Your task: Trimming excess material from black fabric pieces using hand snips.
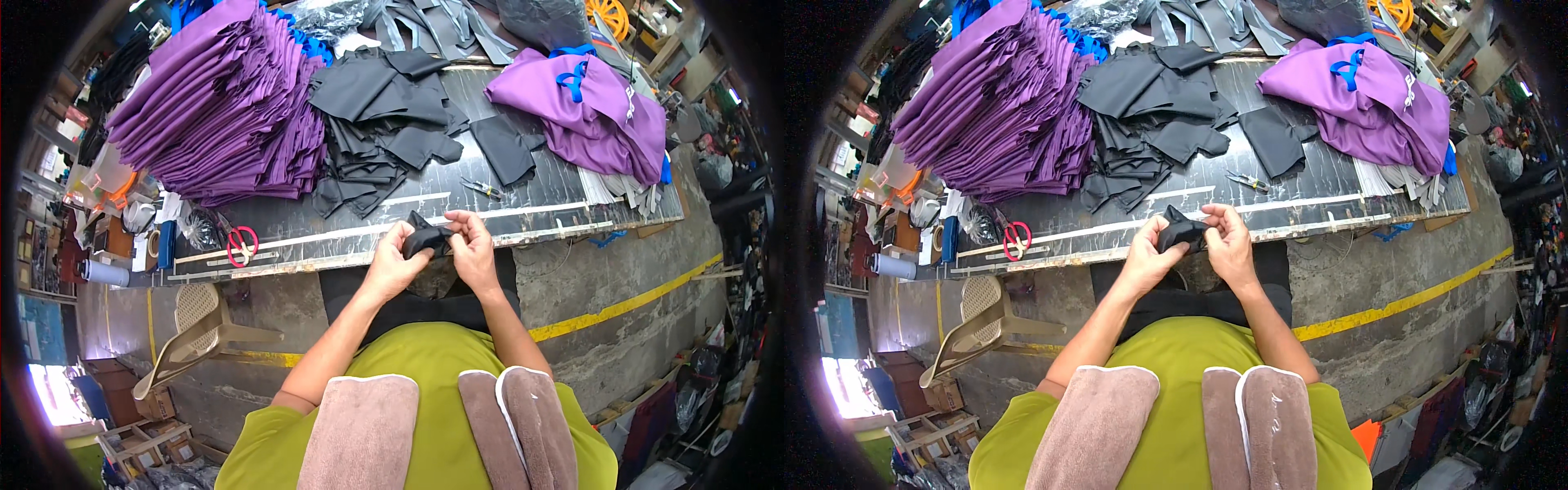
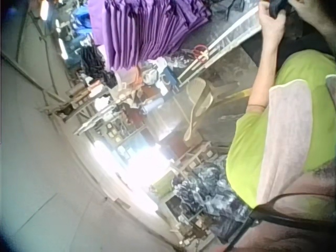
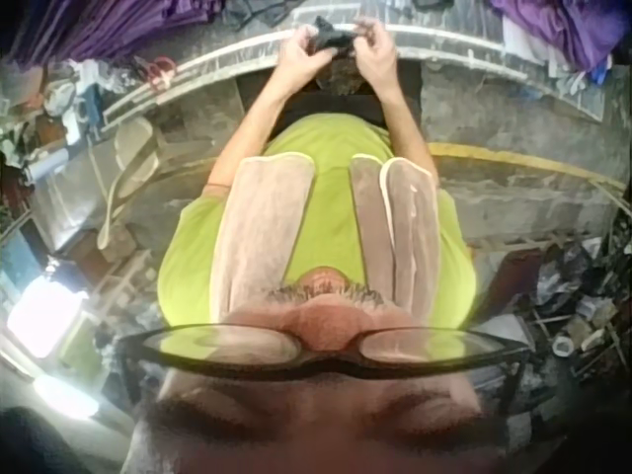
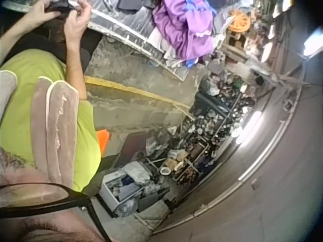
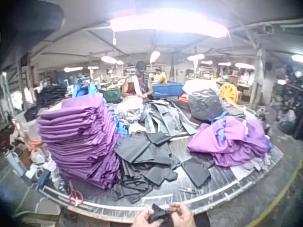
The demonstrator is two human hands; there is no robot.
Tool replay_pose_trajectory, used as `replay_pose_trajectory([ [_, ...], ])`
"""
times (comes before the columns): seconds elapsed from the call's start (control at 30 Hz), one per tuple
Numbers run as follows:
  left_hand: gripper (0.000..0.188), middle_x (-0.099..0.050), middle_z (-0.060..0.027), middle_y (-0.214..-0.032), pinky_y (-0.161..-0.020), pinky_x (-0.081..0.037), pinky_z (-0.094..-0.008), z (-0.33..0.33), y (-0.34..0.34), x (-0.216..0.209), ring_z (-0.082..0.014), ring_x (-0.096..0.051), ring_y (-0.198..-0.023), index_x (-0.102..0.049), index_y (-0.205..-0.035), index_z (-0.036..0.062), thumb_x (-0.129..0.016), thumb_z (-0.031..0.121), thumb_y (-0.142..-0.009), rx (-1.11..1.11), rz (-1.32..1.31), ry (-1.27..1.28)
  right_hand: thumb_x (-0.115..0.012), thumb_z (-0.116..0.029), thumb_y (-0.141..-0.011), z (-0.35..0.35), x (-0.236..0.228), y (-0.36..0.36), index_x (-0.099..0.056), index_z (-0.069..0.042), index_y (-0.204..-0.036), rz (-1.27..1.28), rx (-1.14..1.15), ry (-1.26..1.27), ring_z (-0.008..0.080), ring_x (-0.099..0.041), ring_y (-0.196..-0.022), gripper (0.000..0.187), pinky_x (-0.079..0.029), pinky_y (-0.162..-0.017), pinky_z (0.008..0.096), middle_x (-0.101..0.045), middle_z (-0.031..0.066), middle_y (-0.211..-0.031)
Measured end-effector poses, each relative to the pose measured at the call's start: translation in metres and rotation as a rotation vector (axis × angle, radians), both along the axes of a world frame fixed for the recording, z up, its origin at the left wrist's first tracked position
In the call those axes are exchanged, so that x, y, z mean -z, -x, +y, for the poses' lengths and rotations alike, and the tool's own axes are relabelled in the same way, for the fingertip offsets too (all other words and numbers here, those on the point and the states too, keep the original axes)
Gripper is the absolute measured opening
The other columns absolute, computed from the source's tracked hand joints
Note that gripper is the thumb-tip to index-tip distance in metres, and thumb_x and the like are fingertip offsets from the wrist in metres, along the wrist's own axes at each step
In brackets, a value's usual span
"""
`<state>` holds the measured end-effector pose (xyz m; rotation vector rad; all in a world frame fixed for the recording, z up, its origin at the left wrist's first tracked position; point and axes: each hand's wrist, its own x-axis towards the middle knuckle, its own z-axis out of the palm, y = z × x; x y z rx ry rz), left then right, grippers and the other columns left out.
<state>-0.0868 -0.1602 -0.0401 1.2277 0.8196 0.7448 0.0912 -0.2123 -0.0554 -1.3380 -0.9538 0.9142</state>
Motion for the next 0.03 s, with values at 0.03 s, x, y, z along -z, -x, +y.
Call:
replay_pose_trajectory([
  [0.03, 0.032, -0.057, 0.0053, -0.086, -0.067, -0.042, -0.0223, 0.0018, -0.0027, 0.0065, -0.0034, -0.051, -0.077, -0.051, -0.099, 0.0091, -0.081, 0.009, -0.089, -0.040, 0.042, -0.181, -0.055, 0.004, -0.093, 0.0017, 0.0092, 0.0003, -0.052, -0.004, -0.137, 0.188, -0.035, -0.070, 0.0077, -0.062, -0.098, 0.045, -0.049, -0.087, 0.0186, -0.065, 0.0048, -0.113],
])
